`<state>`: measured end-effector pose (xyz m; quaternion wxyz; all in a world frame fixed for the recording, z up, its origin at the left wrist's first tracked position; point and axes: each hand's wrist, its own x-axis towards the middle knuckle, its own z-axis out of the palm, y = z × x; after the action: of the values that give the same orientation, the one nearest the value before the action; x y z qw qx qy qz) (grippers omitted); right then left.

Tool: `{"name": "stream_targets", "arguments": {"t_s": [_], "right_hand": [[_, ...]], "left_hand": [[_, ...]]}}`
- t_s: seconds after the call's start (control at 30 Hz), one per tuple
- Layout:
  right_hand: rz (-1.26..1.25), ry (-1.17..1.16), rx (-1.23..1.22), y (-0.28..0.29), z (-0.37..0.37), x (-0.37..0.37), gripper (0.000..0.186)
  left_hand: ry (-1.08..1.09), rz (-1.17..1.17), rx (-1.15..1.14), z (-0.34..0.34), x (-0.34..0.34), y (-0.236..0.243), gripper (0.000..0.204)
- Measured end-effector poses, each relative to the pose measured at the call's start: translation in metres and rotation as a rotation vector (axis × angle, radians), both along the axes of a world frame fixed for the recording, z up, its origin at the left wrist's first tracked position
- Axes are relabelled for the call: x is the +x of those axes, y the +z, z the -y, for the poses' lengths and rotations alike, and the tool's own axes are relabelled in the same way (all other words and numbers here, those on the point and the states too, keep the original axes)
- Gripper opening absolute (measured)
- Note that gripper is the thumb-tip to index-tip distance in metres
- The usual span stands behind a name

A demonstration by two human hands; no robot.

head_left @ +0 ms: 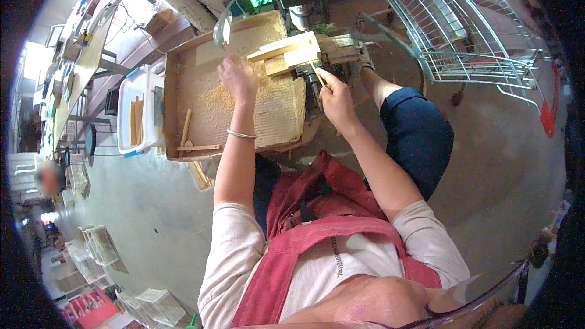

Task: The person sits at a workbench and repeatedly feeds small wooden sticks into a sharpening machine, then collects the finished sticks in a plastic container. The person handles the sticks one at a time, aligning them before insertion and stacking the output.

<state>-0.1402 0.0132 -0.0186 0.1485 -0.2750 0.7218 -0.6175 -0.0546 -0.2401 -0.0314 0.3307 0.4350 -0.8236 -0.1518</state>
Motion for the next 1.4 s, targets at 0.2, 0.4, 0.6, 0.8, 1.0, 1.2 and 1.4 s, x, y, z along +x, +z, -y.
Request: {"name": "stream_targets", "arguments": {"t_s": [0.2, 0.4, 0.6, 0.8, 1.0, 1.2, 1.4], "right_hand": [[-0.022, -0.042, 0.015, -0.011, -0.005, -0.011, 0.048], [0.014, -0.026, 0.055, -0.002, -0.012, -0.012, 0.05], [0.096, -0.02, 0.067, 0.02, -0.013, -0.006, 0.044], [0.085, -0.017, 0.04, 0.014, -0.011, -0.008, 0.046], [0.086, -0.037, 0.017, 0.005, -0.012, -0.01, 0.05], [0.03, -0.041, 0.021, -0.001, -0.011, -0.011, 0.051], [0.008, -0.048, 0.04, 0.005, -0.012, -0.01, 0.047]], "left_hand": [[-0.055, 0.118, 0.007, -0.044, -0.019, 0.018, 0.026], [-0.279, -0.279, 0.652, -0.02, -0.001, 0.013, 0.028], [-0.126, -0.164, -0.153, -0.044, -0.02, 0.024, 0.05], [-0.31, 0.086, -0.133, -0.019, -0.023, 0.022, 0.056], [-0.344, -0.007, -0.506, -0.036, -0.038, 0.041, 0.048], [-0.496, 0.068, -0.475, -0.062, -0.08, 0.038, 0.036], [-0.521, -0.087, -0.489, -0.07, -0.089, 0.031, 0.023]]}}
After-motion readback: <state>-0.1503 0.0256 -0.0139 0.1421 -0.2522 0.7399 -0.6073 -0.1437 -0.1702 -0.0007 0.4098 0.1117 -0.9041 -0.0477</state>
